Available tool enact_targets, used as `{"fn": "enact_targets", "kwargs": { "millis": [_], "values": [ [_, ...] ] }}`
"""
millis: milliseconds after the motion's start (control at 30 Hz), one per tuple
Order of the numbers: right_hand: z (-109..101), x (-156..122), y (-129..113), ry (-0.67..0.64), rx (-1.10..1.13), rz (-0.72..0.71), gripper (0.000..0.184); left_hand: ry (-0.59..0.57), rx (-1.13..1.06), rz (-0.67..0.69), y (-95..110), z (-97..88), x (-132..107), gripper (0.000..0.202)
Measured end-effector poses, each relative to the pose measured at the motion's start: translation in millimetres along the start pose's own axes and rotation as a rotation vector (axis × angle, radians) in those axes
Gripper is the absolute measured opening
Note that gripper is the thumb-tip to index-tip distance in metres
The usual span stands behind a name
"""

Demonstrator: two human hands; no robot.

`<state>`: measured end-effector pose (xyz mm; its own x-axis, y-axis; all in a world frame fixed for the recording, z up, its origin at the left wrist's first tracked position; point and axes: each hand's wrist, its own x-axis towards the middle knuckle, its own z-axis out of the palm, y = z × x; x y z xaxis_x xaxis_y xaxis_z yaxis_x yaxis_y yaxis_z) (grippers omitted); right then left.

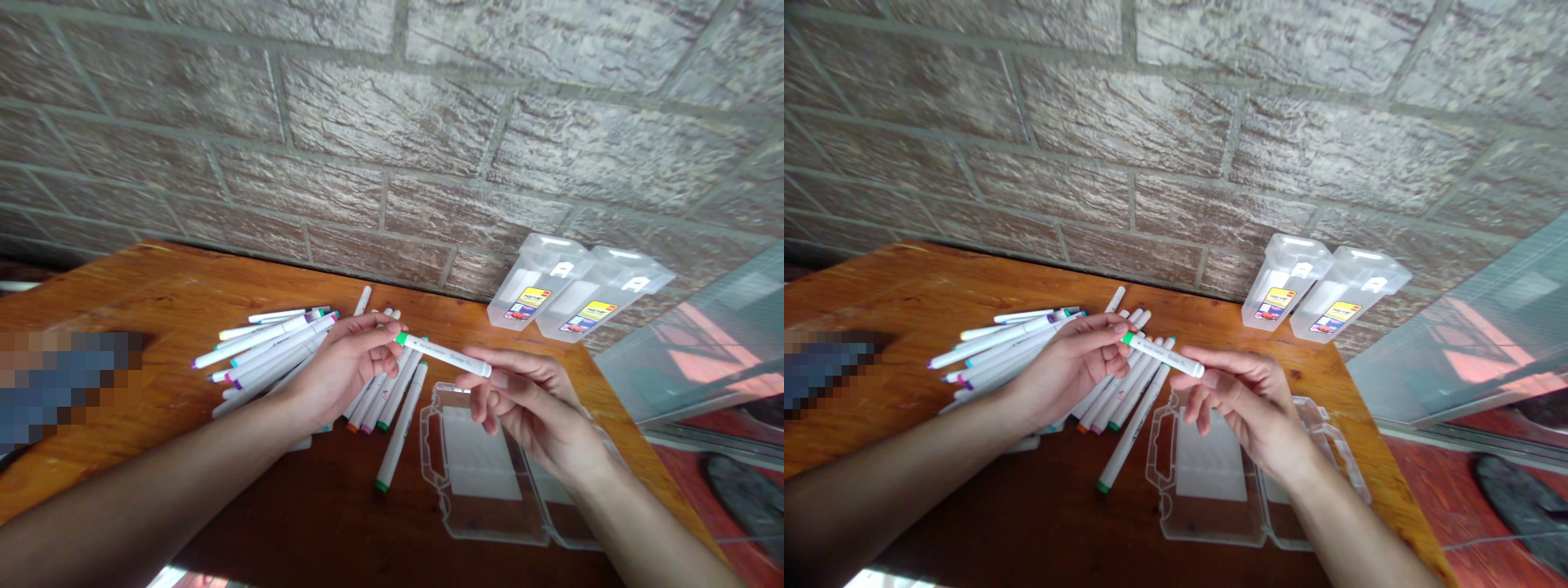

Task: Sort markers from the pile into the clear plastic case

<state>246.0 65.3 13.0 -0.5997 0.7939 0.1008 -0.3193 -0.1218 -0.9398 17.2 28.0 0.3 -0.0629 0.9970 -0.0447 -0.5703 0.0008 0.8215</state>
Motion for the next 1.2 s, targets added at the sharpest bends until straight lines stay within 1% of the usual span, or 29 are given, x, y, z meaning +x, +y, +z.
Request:
{"fn": "enact_targets", "kwargs": {
  "millis": [133,267,400,567,733,833,1000,1067,1133,1200],
  "values": [
    [-2,1,2,0.002,0.033,0.004,0.025,0.006,0.0,-0.001,0,-0.1,0,0.014],
    [-5,3,5,0.039,0.022,0.006,0.023,-0.011,0.018,0.014,0,-1.0,-1,0.015],
    [-6,6,9,0.085,-0.097,0.001,0.02,-0.05,0.086,0.057,-1,-0.2,-3,0.017],
    [-4,9,13,0.038,-0.267,-0.01,0.016,-0.078,0.195,0.107,-1,2.3,-4,0.02],
    [-3,7,17,-0.011,-0.435,-0.033,0.016,-0.13,0.302,0.214,-2,0.4,-6,0.017],
    [-3,4,22,-0.058,-0.596,-0.062,0.014,-0.171,0.388,0.258,-2,2.6,-10,0.015],
    [-5,1,24,-0.09,-0.876,-0.166,0.015,-0.201,0.51,0.361,-2,8.0,-20,0.016],
    [-5,1,21,-0.093,-0.937,-0.223,0.015,-0.217,0.598,0.433,-2,7.5,-23,0.017],
    [-4,1,19,-0.095,-0.977,-0.273,0.016,-0.241,0.725,0.542,-2,5.9,-25,0.017],
    [-2,2,16,-0.093,-0.995,-0.321,0.017,-0.291,0.848,0.661,-1,4.6,-27,0.02]
  ]
}}
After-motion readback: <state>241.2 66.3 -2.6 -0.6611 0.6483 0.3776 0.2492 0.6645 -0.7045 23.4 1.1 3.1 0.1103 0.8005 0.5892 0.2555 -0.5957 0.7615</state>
